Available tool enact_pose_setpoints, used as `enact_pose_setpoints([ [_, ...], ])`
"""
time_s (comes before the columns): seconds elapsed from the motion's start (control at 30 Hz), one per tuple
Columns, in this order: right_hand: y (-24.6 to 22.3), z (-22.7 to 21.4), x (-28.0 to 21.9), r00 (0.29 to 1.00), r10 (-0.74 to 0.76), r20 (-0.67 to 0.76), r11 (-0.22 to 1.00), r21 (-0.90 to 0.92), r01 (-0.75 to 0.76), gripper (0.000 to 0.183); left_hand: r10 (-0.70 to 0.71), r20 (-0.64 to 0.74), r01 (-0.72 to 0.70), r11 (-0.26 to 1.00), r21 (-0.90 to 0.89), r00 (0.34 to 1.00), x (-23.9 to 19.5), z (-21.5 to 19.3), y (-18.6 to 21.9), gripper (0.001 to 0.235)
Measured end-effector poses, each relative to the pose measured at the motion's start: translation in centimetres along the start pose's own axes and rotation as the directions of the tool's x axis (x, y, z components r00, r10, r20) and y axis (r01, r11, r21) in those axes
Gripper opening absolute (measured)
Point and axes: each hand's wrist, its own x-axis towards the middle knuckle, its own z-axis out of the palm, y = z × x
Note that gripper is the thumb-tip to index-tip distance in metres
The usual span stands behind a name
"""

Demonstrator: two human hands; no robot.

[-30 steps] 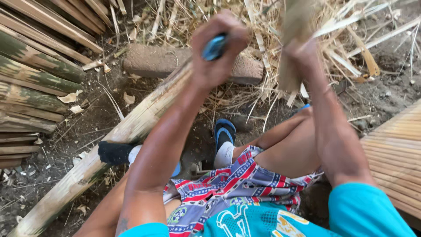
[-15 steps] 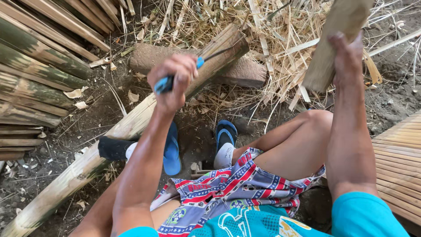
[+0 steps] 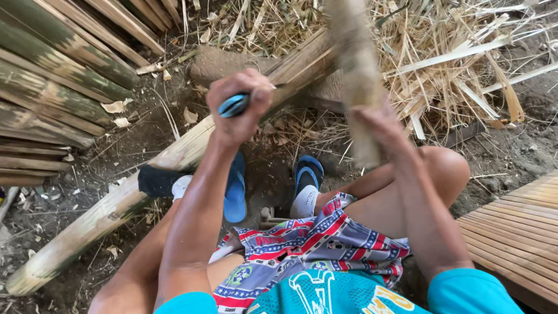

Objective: The person uses a machete to split a bamboo pole lengthwise. They repeatedly strike the machete with a wooden mallet to drive the blade through the bamboo, separating it into two halves.

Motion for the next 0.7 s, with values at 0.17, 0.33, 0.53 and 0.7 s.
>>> enact_pose_setpoints([
  [0.17,-5.4,-5.5,0.8,0.906,-0.299,-0.300,0.954,-0.063,0.294,0.087,0.054,-0.126,-0.067,0.992,-0.108,0.991,-2.4,-5.2,-1.3,0.022],
  [0.33,6.2,10.2,1.5,0.976,-0.152,0.158,0.979,-0.114,0.171,0.091,0.160,-0.147,-0.174,0.981,-0.088,0.976,-2.0,-2.2,-1.2,0.020],
  [0.53,11.5,16.2,-0.9,0.927,-0.043,0.374,0.987,-0.130,0.098,0.096,-0.226,-0.150,0.268,0.880,0.391,0.962,-2.0,1.7,2.1,0.010],
  [0.7,10.9,15.5,-0.7,0.958,-0.080,0.275,0.993,-0.059,0.100,0.096,-0.111,-0.235,0.210,0.866,0.454,0.966,1.2,4.9,-4.4,0.016],
])
